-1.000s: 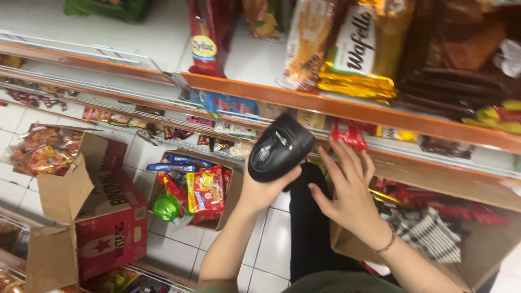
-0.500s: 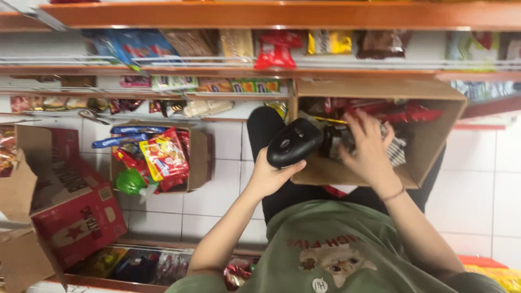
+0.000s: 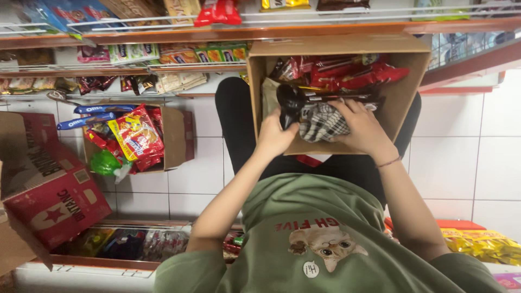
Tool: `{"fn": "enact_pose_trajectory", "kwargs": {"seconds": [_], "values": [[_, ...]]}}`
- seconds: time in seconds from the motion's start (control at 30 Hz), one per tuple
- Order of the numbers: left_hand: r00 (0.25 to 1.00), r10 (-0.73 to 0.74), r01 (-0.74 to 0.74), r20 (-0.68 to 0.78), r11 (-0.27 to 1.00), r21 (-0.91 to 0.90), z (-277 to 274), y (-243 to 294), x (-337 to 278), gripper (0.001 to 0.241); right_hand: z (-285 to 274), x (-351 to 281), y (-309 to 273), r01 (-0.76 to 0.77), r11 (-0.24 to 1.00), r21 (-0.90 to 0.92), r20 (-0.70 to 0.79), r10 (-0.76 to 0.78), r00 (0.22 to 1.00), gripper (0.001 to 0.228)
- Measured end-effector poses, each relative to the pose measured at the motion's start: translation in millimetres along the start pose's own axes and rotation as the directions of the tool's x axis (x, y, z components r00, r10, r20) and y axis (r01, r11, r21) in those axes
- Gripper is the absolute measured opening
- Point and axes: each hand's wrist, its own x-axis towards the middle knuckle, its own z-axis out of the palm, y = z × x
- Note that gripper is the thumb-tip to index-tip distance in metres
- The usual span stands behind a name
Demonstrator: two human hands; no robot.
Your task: The person sits on the floor and restocks snack items onto store shelves. They pick up packages from a cardboard box, wipe them with a cloth, scan them with a handheld barcode scanner, and place them on the shelf.
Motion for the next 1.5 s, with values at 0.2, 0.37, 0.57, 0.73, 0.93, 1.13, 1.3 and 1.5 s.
{"fn": "enact_pose_trajectory", "kwargs": {"seconds": [0.2, 0.37, 0.57, 0.73, 0.93, 1.13, 1.3, 1.5], "values": [[0.973, 0.183, -0.167, -0.144, 0.979, 0.114, 17.4, -9.6, 30.6, 0.066, 6.8, -22.0, 12.3, 0.044, 0.998, 0.043, 0.229, -0.053, 0.972, 0.071], [0.979, 0.132, -0.107, -0.157, 0.981, 0.16, 18.7, -23.8, 38.7, 0.068, 0.1, -13.9, 30.4, -0.122, 0.89, 0.438, 0.162, 0.055, 0.985, 0.059], [0.972, 0.16, -0.135, -0.172, 0.979, 0.153, 19.5, -33.0, 37.6, 0.071, 17.0, 25.0, 27.1, 0.001, 0.987, -0.163, -0.002, -0.001, 1.0, 0.058], [0.983, 0.058, -0.028, -0.173, 0.984, 0.174, 16.9, -36.3, 36.7, 0.08, 28.1, 50.0, 23.7, 0.123, 0.91, -0.395, 0.034, -0.12, 0.992, 0.057], [0.985, 0.057, -0.028, -0.165, 0.985, 0.172, 15.3, -32.1, 32.5, 0.099, 16.5, 48.0, 7.4, 0.146, 0.949, -0.278, 0.083, -0.127, 0.988, 0.044], [0.956, 0.239, -0.213, -0.173, 0.965, 0.153, 16.2, -24.5, 27.5, 0.112, -37.9, 12.4, -15.4, 0.256, 0.954, -0.156, -0.155, -0.28, 0.947, 0.042], [0.986, 0.118, -0.114, -0.116, 0.993, 0.043, 23.6, -6.3, 23.6, 0.108, -66.7, -25.7, -4.4, 0.338, 0.931, 0.142, -0.496, -0.228, 0.838, 0.041], [0.981, 0.179, -0.185, -0.079, 0.98, -0.078, 68.2, 18.2, 10.6, 0.104, -57.6, -54.2, 15.2, 0.459, 0.213, 0.862, -0.506, 0.386, 0.771, 0.06]]}}
